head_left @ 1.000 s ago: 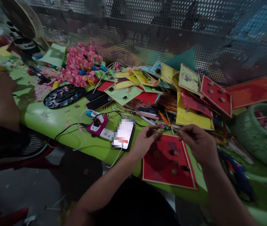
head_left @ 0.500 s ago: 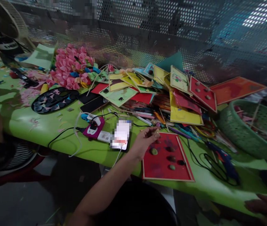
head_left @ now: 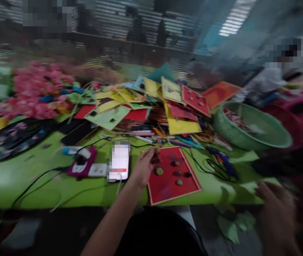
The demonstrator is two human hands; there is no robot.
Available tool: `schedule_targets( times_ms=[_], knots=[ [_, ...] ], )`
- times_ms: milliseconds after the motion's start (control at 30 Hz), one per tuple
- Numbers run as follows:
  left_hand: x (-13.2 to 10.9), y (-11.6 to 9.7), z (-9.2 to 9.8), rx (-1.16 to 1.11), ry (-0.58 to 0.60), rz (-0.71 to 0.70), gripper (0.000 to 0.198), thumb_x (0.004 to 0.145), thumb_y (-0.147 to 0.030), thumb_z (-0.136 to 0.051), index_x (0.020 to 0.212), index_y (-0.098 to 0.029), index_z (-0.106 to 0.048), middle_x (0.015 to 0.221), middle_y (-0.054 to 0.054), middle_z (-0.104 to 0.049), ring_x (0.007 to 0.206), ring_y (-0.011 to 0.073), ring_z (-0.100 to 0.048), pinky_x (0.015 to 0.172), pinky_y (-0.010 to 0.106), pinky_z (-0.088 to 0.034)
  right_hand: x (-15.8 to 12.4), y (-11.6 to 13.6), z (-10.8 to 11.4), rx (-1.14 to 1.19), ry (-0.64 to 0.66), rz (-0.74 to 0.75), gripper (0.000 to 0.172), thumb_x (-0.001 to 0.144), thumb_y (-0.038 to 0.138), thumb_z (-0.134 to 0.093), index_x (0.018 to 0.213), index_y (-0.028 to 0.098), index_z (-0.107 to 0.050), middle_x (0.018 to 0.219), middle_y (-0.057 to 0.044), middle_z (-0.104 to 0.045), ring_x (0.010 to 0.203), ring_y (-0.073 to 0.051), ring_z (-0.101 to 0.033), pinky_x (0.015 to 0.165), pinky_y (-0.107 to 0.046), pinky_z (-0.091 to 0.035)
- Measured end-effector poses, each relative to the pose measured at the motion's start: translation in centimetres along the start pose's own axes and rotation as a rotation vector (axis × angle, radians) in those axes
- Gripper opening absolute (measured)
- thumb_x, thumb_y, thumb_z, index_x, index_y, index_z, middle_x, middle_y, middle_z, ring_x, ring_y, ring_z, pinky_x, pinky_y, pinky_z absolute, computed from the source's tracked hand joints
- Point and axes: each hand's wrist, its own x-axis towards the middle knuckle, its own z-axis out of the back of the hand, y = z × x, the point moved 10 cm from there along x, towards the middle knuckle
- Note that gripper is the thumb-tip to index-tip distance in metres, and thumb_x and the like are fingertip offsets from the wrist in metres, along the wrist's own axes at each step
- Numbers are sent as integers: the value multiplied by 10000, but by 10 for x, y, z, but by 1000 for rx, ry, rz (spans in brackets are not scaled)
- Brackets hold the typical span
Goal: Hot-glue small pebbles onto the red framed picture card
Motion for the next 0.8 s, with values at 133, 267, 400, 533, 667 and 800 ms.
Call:
schedule_targets(
  times_ms=[133,267,400,533,667,800],
  knots=[
    [6,-5,5,17,-62,-20,300,657,-308,-891,899,-164,-784,958,48,-768,760,102,-661,694,190,-527,16,-23,-9,88,-71,-31,583,597,661,-751,931,212,-588,791,-44,-628,676,-206,-594,600,-335,-456],
    [7,-7,3,24,-66,-18,348,610,-303,-918,902,-165,-788,980,49,-780,788,110,-682,729,206,-547,18,-26,-21,113,-59,-11,654,562,655,-780,985,191,-597,856,-31,-646,750,-193,-603,680,-319,-475],
    [5,-8,2,5,-63,-37,355,597,-259,-925,904,-154,-780,953,48,-781,836,127,-705,801,228,-560,15,-14,-37,99,30,20,610,598,634,-795,984,190,-637,891,-46,-670,818,-210,-606,751,-335,-477],
    [6,-7,-1,-2,-33,-29,326,628,-232,-910,912,-154,-770,964,44,-779,875,131,-711,860,245,-556,23,-5,-62,78,178,-4,502,620,544,-835,953,194,-699,869,-47,-706,804,-217,-620,719,-323,-479],
    [6,-7,0,5,-27,-28,340,620,-236,-915,920,-161,-772,967,40,-777,860,127,-713,854,236,-560,34,-3,-82,117,258,-70,531,542,416,-876,989,186,-705,724,-6,-684,631,-181,-580,552,-276,-433],
    [6,-5,0,16,-12,-15,375,608,-247,-922,940,-165,-769,949,23,-768,859,117,-709,844,216,-560,30,8,-84,258,227,-97,439,554,351,-812,940,173,-704,681,11,-642,574,-144,-533,501,-244,-384]
  ],
)
